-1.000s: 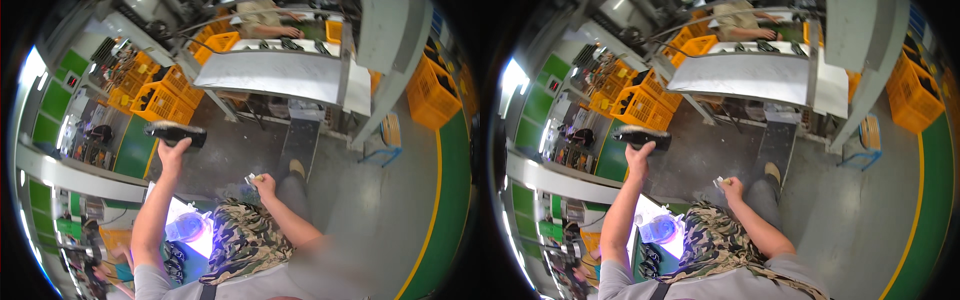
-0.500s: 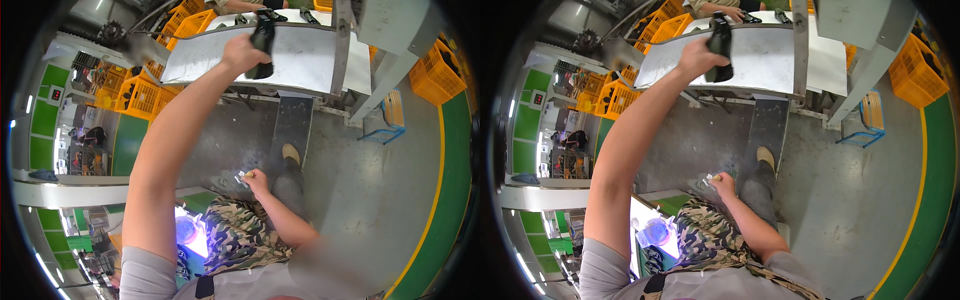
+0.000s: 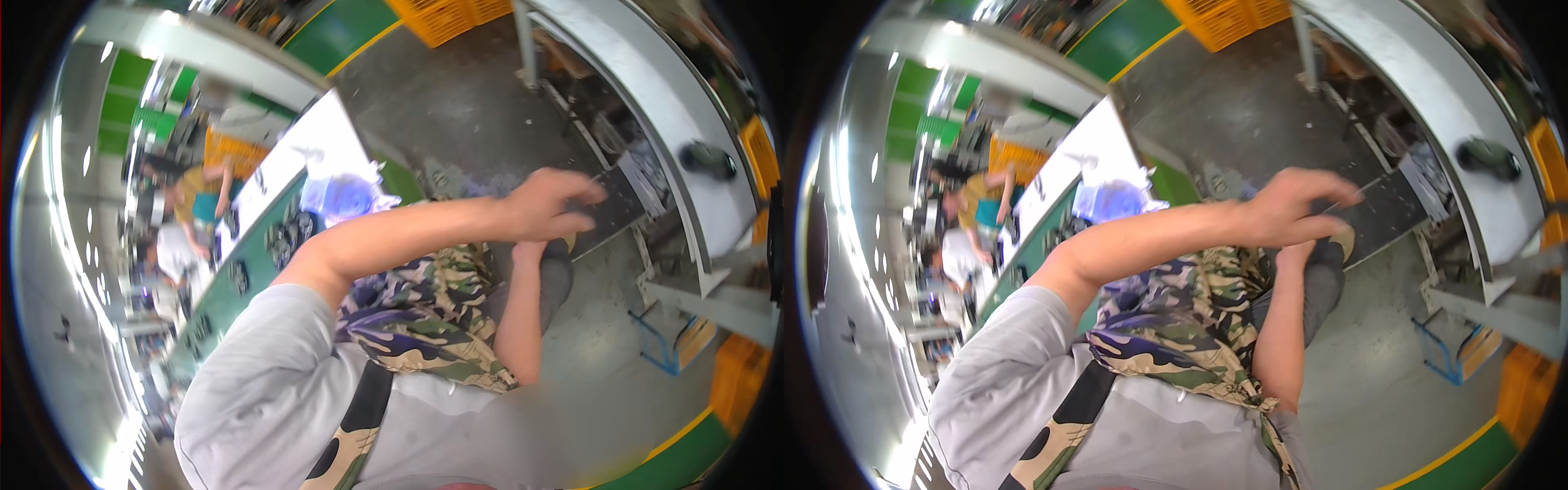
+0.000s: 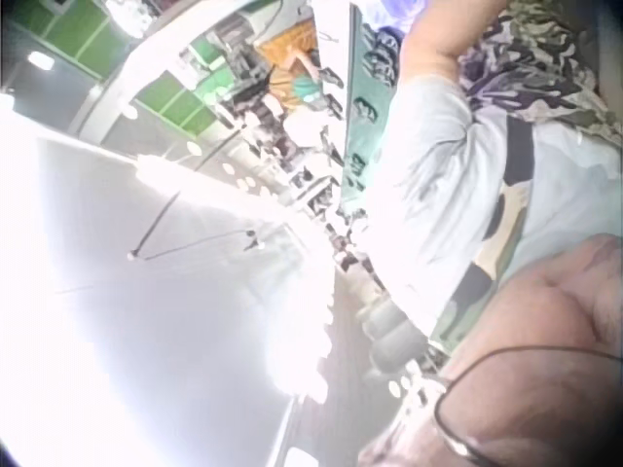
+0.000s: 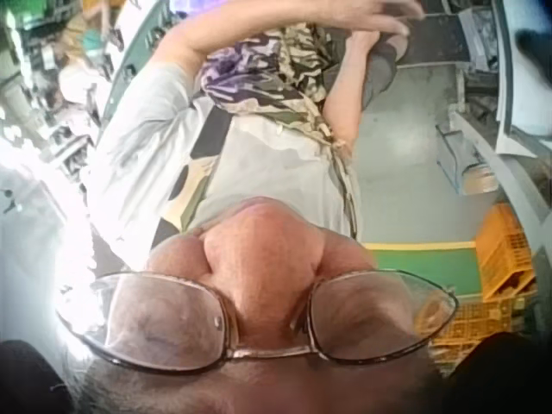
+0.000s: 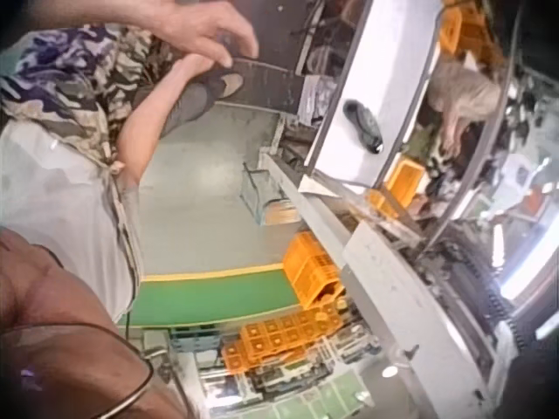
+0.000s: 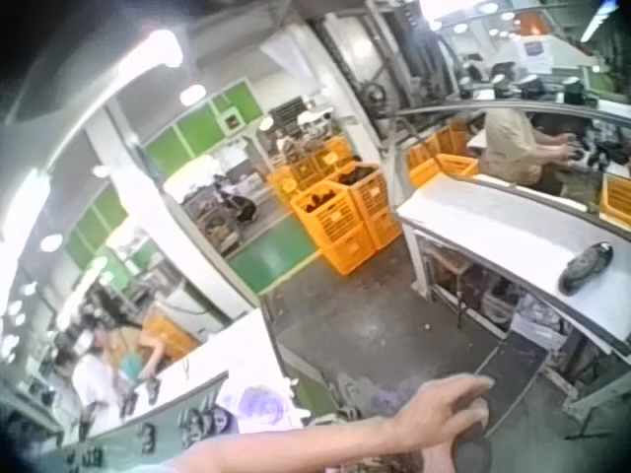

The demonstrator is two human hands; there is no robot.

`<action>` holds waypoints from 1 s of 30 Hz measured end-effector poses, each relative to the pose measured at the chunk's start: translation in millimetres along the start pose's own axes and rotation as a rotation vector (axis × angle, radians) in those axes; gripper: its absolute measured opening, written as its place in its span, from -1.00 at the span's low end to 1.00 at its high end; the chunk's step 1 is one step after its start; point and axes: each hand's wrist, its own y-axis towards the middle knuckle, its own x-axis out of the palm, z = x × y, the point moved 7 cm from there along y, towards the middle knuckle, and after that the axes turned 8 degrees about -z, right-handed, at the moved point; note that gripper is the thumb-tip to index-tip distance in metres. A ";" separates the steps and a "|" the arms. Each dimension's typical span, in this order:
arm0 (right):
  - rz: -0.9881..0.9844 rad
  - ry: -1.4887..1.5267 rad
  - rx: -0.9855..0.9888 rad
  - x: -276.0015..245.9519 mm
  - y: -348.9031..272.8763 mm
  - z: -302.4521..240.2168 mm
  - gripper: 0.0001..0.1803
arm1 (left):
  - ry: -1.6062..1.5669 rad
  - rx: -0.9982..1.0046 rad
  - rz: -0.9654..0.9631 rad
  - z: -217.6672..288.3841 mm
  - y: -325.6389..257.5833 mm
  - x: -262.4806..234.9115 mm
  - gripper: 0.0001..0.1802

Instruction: Polishing or cleaning manufactured shoes on a factory production line.

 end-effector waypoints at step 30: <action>-0.306 -0.362 0.176 149.8 -51.0 8.7 -0.83 | 0.131 0.205 0.616 205.9 -308.0 -405.8 -0.24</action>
